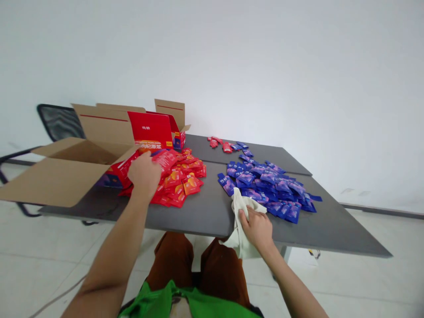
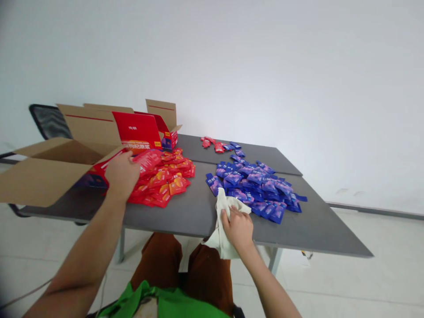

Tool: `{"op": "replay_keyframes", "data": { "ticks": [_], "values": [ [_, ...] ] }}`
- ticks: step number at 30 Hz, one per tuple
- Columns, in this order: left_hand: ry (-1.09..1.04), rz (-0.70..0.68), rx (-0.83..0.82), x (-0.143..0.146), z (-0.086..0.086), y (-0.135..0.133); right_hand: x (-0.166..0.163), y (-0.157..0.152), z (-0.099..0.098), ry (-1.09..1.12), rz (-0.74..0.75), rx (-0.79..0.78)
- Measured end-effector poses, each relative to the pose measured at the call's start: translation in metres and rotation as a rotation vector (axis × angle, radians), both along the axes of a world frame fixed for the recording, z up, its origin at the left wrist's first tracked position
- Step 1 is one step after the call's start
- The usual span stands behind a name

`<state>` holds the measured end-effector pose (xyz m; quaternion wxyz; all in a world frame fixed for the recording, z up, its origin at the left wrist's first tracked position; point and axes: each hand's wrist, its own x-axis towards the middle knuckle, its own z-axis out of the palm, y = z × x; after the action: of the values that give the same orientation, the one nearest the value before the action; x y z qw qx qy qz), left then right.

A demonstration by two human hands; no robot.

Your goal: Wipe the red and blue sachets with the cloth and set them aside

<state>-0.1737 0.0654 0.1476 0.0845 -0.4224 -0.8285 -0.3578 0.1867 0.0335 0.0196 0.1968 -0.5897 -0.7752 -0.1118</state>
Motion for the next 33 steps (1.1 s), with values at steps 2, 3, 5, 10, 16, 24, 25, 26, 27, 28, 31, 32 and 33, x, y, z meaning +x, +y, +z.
{"op": "replay_keyframes", "data": {
  "ticks": [2, 3, 5, 10, 16, 24, 25, 26, 27, 28, 31, 32, 33],
  "values": [
    [0.042, 0.113, -0.016, -0.016, 0.012, 0.018, -0.001, -0.001, -0.002, 0.017, -0.002, 0.030],
    [0.068, 0.140, -0.010, -0.023, 0.014, 0.028, -0.001, -0.002, -0.003, 0.027, -0.002, 0.047],
    [0.139, 0.144, 0.003, -0.035, 0.011, 0.046, 0.000, -0.003, -0.006, 0.048, -0.002, 0.080],
    [0.354, 0.029, -0.078, -0.053, -0.018, 0.074, 0.003, -0.005, -0.012, 0.108, -0.019, 0.117],
    [0.435, -0.239, -0.164, -0.067, -0.051, 0.080, 0.002, -0.007, -0.016, 0.140, -0.041, 0.109],
    [0.301, -0.071, 0.036, -0.074, -0.046, 0.063, 0.002, -0.007, -0.016, 0.168, -0.042, 0.086],
    [0.285, -0.053, 0.077, -0.073, -0.043, 0.060, 0.002, -0.007, -0.016, 0.172, -0.039, 0.084],
    [0.269, -0.043, 0.119, -0.072, -0.039, 0.057, 0.001, -0.007, -0.015, 0.176, -0.037, 0.082],
    [0.253, -0.040, 0.159, -0.070, -0.035, 0.056, 0.001, -0.007, -0.015, 0.179, -0.037, 0.078],
    [0.234, -0.041, 0.195, -0.067, -0.031, 0.055, 0.001, -0.007, -0.014, 0.180, -0.034, 0.071],
    [0.203, -0.057, 0.294, -0.052, -0.016, 0.059, -0.002, -0.008, -0.010, 0.183, -0.026, 0.032],
    [0.199, -0.077, 0.334, -0.044, -0.011, 0.061, -0.004, -0.008, -0.008, 0.184, -0.021, 0.019],
    [0.193, -0.110, 0.377, -0.035, -0.006, 0.065, -0.006, -0.008, -0.007, 0.185, -0.017, 0.009]
  ]
}}
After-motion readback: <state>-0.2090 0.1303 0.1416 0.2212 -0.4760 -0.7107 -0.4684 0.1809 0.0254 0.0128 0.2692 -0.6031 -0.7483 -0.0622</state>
